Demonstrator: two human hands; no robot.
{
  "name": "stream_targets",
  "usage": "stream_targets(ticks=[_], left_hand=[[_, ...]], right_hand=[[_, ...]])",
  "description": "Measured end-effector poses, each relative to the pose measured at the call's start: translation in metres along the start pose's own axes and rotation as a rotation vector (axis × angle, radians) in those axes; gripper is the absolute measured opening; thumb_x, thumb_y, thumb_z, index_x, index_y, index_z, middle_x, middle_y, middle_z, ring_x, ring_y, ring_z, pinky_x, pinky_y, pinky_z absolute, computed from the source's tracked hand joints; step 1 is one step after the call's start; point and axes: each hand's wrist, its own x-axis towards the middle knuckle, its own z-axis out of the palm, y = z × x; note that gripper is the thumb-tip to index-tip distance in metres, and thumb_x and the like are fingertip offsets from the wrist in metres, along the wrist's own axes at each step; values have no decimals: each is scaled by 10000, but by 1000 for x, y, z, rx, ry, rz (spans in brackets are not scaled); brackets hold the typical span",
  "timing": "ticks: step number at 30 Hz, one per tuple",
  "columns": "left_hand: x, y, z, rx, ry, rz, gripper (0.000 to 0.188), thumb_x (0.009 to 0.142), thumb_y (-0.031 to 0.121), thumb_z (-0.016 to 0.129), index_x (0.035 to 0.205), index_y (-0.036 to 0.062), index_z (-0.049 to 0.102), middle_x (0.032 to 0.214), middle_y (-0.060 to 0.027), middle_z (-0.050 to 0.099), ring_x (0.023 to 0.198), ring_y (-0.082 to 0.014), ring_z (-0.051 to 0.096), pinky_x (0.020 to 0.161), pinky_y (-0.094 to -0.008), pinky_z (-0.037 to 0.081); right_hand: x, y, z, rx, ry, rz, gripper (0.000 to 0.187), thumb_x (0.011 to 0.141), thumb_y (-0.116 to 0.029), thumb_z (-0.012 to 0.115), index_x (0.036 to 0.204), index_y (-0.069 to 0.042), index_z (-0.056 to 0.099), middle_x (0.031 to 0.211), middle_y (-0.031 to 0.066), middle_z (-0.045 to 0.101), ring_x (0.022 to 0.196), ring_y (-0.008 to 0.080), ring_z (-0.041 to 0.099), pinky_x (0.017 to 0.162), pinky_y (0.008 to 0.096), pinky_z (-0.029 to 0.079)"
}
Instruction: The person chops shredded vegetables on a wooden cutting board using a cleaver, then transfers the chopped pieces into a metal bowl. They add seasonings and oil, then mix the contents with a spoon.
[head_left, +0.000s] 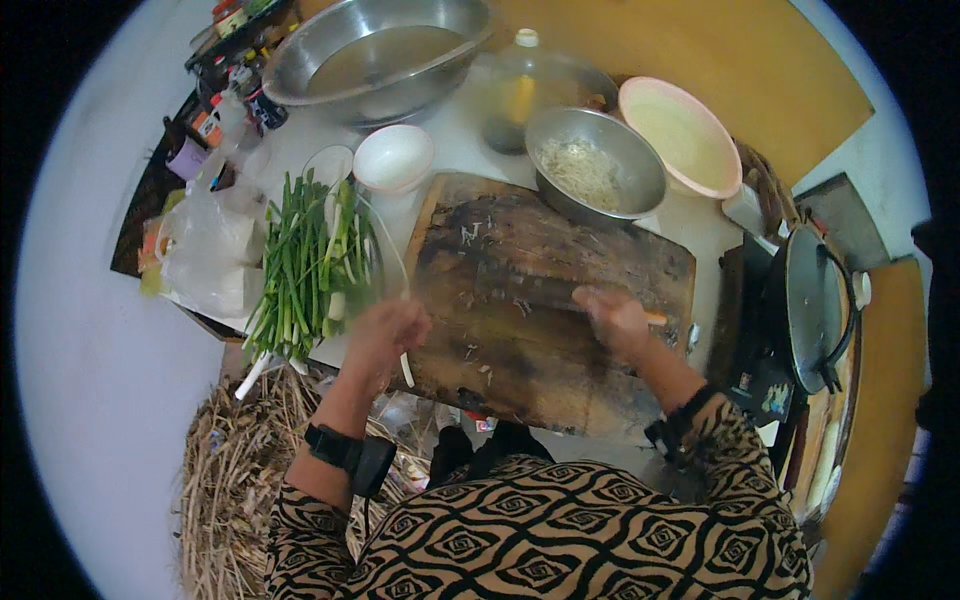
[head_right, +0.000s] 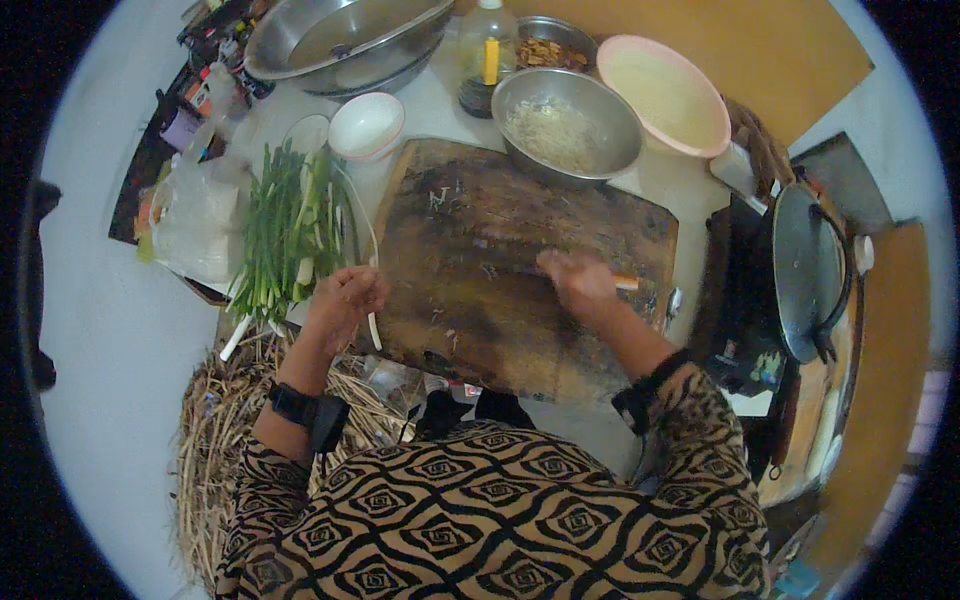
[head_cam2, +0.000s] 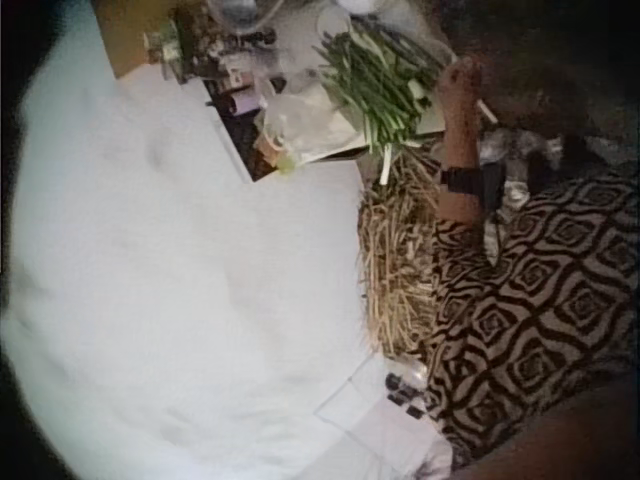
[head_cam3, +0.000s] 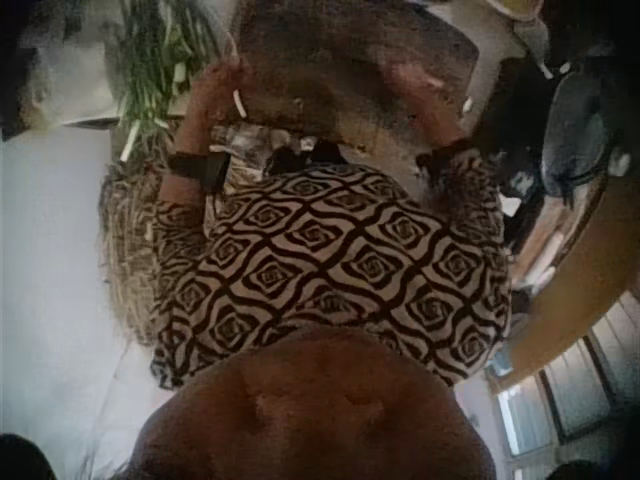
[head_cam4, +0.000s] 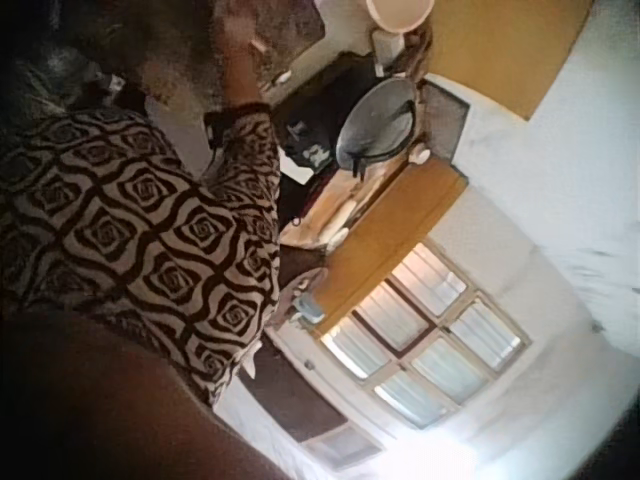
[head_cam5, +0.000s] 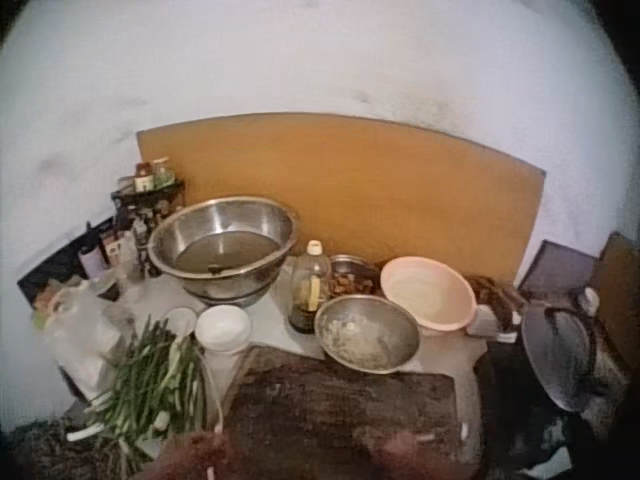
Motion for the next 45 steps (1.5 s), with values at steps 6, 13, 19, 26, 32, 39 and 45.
stream_targets(ticks=[6,13,19,26,32,39,45], left_hand=[[-17,-4,-7,-119,40,-38,168,929,185,609,1003,35,605,905,-69,652,831,-169,633,774,-308,524],[-30,-12,-8,-56,83,-31,248,931,218,602,1067,10,600,936,-83,652,873,-166,632,773,-280,512],[-34,-19,-23,-36,149,-21,266,921,233,616,1075,16,608,946,-79,650,886,-163,630,798,-292,512],[-34,-24,-30,-43,181,17,274,917,236,615,1083,18,616,985,-84,653,926,-187,640,812,-306,517],[-39,-25,-25,-21,214,23,272,914,213,613,1091,7,617,978,-89,659,915,-194,651,816,-316,528],[-41,-31,-27,10,283,-12,230,906,169,610,1063,2,626,932,-83,662,871,-179,656,780,-294,539],[-15,-35,-11,0,133,-13,218,901,165,609,1044,2,628,926,-77,659,840,-165,650,761,-286,532]], right_hand=[[21,-5,-2,22,24,24,334,788,-3,588,1097,-128,609,959,179,665,819,382,634,681,468,528],[103,13,42,36,130,64,280,820,-43,563,1084,-119,611,933,167,657,826,386,632,709,448,527],[58,-8,28,99,-129,-149,385,755,-24,560,1128,-105,603,1107,108,662,940,340,630,789,440,519],[34,-19,-6,-11,-289,-213,421,785,-48,539,1197,-123,583,1186,87,637,954,344,622,846,448,499],[103,-13,34,-2,-79,-298,488,734,-56,622,1213,-132,577,1185,85,639,1048,342,599,913,440,471],[32,-13,6,-7,-185,-463,406,751,-62,572,1152,-121,594,1139,56,645,884,268,604,739,418,496],[10,-2,1,16,-23,-62,405,730,-30,585,1127,-107,601,1042,94,670,831,313,621,716,424,502]])
